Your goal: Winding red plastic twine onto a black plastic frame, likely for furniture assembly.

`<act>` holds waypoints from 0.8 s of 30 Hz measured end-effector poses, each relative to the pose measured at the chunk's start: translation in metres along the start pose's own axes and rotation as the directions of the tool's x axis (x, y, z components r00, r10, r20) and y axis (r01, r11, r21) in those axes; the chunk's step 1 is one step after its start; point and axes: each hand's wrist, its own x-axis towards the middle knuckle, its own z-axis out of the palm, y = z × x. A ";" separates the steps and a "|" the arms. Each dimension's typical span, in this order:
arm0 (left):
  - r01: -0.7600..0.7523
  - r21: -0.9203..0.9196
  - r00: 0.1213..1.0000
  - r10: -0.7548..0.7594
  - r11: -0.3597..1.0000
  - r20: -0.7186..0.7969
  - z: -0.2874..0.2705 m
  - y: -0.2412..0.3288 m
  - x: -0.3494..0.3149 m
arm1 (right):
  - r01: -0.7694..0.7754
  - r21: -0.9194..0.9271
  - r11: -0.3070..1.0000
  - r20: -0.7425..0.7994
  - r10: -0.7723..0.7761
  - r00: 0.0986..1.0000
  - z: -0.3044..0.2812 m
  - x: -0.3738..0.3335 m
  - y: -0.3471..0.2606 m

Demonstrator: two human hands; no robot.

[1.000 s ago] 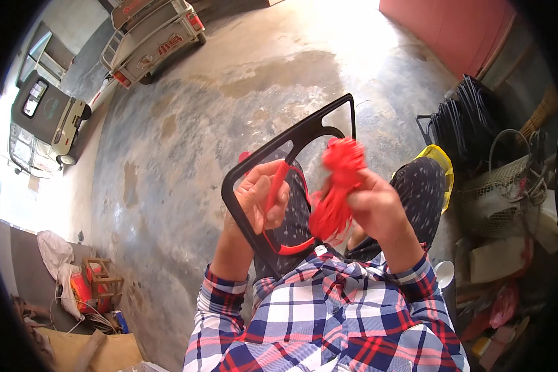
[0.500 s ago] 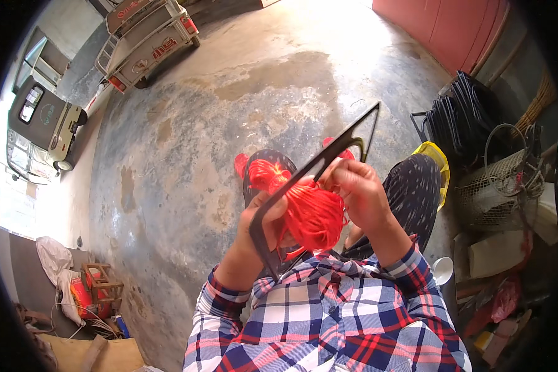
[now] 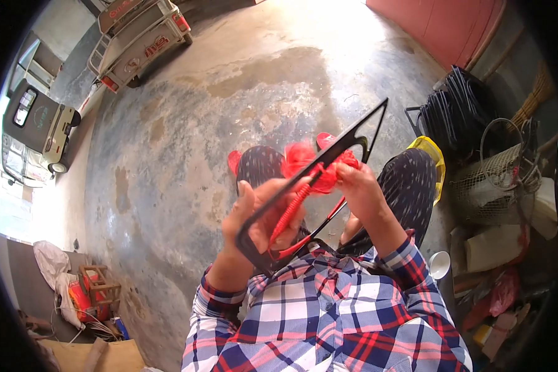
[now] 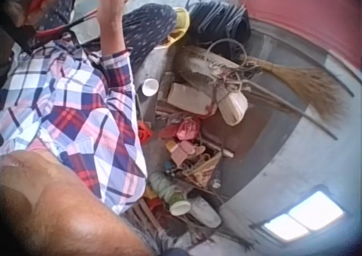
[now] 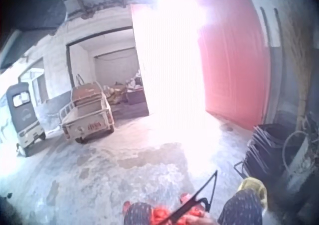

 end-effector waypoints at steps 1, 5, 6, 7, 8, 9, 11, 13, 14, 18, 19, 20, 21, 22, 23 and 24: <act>-0.025 0.049 0.998 0.027 0.998 -0.048 -0.004 0.002 0.000 | -0.147 0.160 0.976 -0.056 0.158 0.986 0.003 -0.010 -0.006; -0.126 -0.007 0.991 0.126 0.992 0.045 -0.035 0.003 0.005 | -0.010 0.416 0.910 0.046 -0.010 0.999 0.029 -0.026 -0.053; -0.085 0.033 0.996 0.085 0.996 0.004 -0.038 0.006 0.004 | 0.033 0.454 0.890 0.144 -0.110 0.983 0.028 -0.023 -0.053; -0.042 0.070 0.998 0.045 0.997 -0.039 -0.039 0.008 0.003 | 0.071 0.496 0.865 0.235 -0.212 0.949 0.026 -0.020 -0.053; -0.043 0.046 0.998 0.045 0.998 -0.036 -0.037 0.009 0.004 | 0.102 0.541 0.835 0.316 -0.314 0.895 0.025 -0.017 -0.054; -0.049 0.025 0.998 0.050 0.999 -0.043 -0.033 0.010 0.003 | 0.075 0.460 0.885 0.360 -0.263 0.895 0.031 -0.018 -0.056; -0.067 0.014 0.998 0.067 0.998 -0.010 -0.034 0.011 0.006 | 0.036 0.274 0.961 0.418 -0.153 0.896 0.046 -0.028 -0.063; -0.103 0.037 0.994 0.101 0.994 0.047 -0.044 0.011 0.010 | 0.041 0.191 0.981 0.457 -0.126 0.880 0.048 -0.034 -0.055; -0.105 0.008 0.993 0.104 0.994 0.053 -0.047 0.012 0.012 | 0.069 0.217 0.974 0.384 -0.150 0.911 0.046 -0.035 -0.053; -0.122 -0.043 0.992 0.122 0.992 0.007 -0.059 0.005 0.007 | 0.040 0.533 0.845 0.022 -0.061 0.998 0.015 -0.024 -0.051; -0.112 -0.021 0.994 0.111 0.994 -0.024 -0.056 0.004 0.006 | -0.012 0.627 0.779 -0.017 0.029 0.999 0.003 -0.018 -0.053; -0.100 0.001 0.993 0.100 0.995 -0.055 -0.053 0.003 0.006 | 0.070 0.640 0.765 -0.136 0.024 0.990 -0.014 -0.008 -0.046; -0.087 0.022 0.992 0.089 0.996 -0.087 -0.051 0.003 0.006 | 0.152 0.643 0.751 -0.254 0.022 0.967 -0.033 0.004 -0.032; -0.096 0.041 0.983 0.101 0.995 -0.151 -0.051 0.006 0.003 | 0.231 0.636 0.736 -0.368 0.025 0.930 -0.050 0.012 -0.023; -0.128 0.010 0.972 0.127 0.992 -0.199 -0.052 0.007 0.001 | 0.240 0.641 0.730 -0.389 0.040 0.920 -0.067 0.014 -0.023; -0.182 -0.028 0.974 0.176 0.983 -0.140 -0.062 0.005 -0.002 | 0.250 0.645 0.722 -0.411 0.052 0.910 -0.084 0.014 -0.025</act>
